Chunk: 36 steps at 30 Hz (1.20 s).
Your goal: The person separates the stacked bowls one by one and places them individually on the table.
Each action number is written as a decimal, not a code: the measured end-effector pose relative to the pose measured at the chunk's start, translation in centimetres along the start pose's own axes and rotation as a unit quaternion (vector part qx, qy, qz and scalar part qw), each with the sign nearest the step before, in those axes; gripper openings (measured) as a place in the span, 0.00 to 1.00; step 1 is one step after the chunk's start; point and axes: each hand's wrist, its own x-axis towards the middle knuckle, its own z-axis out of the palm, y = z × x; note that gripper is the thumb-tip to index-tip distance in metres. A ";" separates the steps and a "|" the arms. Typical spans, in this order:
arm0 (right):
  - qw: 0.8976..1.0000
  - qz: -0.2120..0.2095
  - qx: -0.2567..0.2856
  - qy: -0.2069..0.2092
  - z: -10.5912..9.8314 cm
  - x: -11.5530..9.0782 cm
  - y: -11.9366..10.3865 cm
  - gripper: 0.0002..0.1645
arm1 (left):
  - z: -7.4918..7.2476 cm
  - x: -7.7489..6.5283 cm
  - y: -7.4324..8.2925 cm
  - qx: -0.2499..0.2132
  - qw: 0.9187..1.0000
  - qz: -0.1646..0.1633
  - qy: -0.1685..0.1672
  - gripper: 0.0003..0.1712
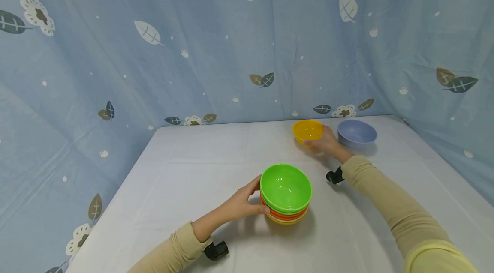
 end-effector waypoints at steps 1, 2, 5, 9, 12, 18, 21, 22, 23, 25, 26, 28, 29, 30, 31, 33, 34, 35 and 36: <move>1.000 0.002 0.001 0.000 0.0 0.0 0.0 0.70 | 0.0 0.0 0.0 0.000 1.000 0.000 0.000 0.48; 1.000 0.005 0.001 0.000 0.0 0.0 0.0 0.69 | 0.0 0.0 0.0 0.000 1.000 0.000 0.000 0.48; 1.000 0.018 0.000 -0.006 -0.1 0.1 0.0 0.66 | 0.0 0.0 -0.1 0.001 1.000 -0.001 0.000 0.48; 0.999 0.027 -0.022 -0.018 -0.2 0.0 -0.3 0.66 | 0.1 0.0 -0.1 0.007 1.000 -0.004 0.001 0.48; 0.998 0.030 -0.047 -0.025 -0.4 -0.2 -0.7 0.68 | 0.1 0.0 0.0 0.012 1.000 -0.005 0.001 0.48; 0.998 0.013 -0.059 -0.021 -1.2 -0.8 -1.2 0.70 | 0.1 0.0 0.0 0.014 1.000 -0.008 0.002 0.47; 0.999 -0.003 -0.052 -0.018 -1.5 -1.3 -1.7 0.68 | 0.0 0.0 0.0 0.012 1.000 -0.007 0.001 0.47; 0.999 -0.008 -0.050 -0.017 -1.6 -1.5 -1.9 0.68 | 0.0 0.0 -0.1 0.012 1.000 -0.007 0.001 0.47; 0.998 -0.013 -0.050 -0.018 -1.7 -1.8 -2.1 0.67 | 0.0 0.0 -0.1 0.011 1.000 -0.006 0.001 0.47; 0.998 -0.024 -0.050 -0.021 -1.9 -2.4 -2.6 0.67 | 0.0 0.0 0.0 0.011 1.000 -0.007 0.000 0.47; 0.998 -0.033 -0.047 -0.022 -1.9 -2.7 -2.8 0.66 | 0.0 0.0 0.0 0.012 1.000 -0.007 0.001 0.48; 0.998 -0.052 -0.041 -0.021 -1.9 -3.3 -3.2 0.64 | 0.1 -0.1 0.0 0.014 1.000 -0.008 0.001 0.48; 0.997 -0.061 -0.039 -0.021 -2.0 -3.6 -3.3 0.63 | 0.1 -0.1 0.0 0.015 1.000 -0.008 0.001 0.48; 0.997 -0.066 -0.038 -0.021 -2.0 -3.8 -3.4 0.63 | 0.1 -0.1 0.0 0.015 1.000 -0.009 0.002 0.48; 0.997 -0.070 -0.034 -0.022 -2.0 -4.1 -3.6 0.62 | 0.1 -0.1 0.0 0.016 1.000 -0.009 0.001 0.48; 0.997 -0.072 -0.027 -0.033 -2.1 -4.8 -4.1 0.63 | 0.1 -0.1 0.0 0.015 1.000 -0.009 0.002 0.47; 0.997 -0.066 -0.026 -0.042 -2.2 -5.1 -4.3 0.65 | 0.1 -0.1 0.0 0.015 1.000 -0.009 0.002 0.47; 0.997 -0.059 -0.023 -0.052 -2.2 -5.5 -4.6 0.66 | 0.1 -0.1 0.0 0.014 1.000 -0.008 0.002 0.47; 0.996 -0.051 -0.017 -0.065 -2.3 -5.9 -4.9 0.67 | 0.1 -0.1 0.0 0.013 1.000 -0.007 0.002 0.47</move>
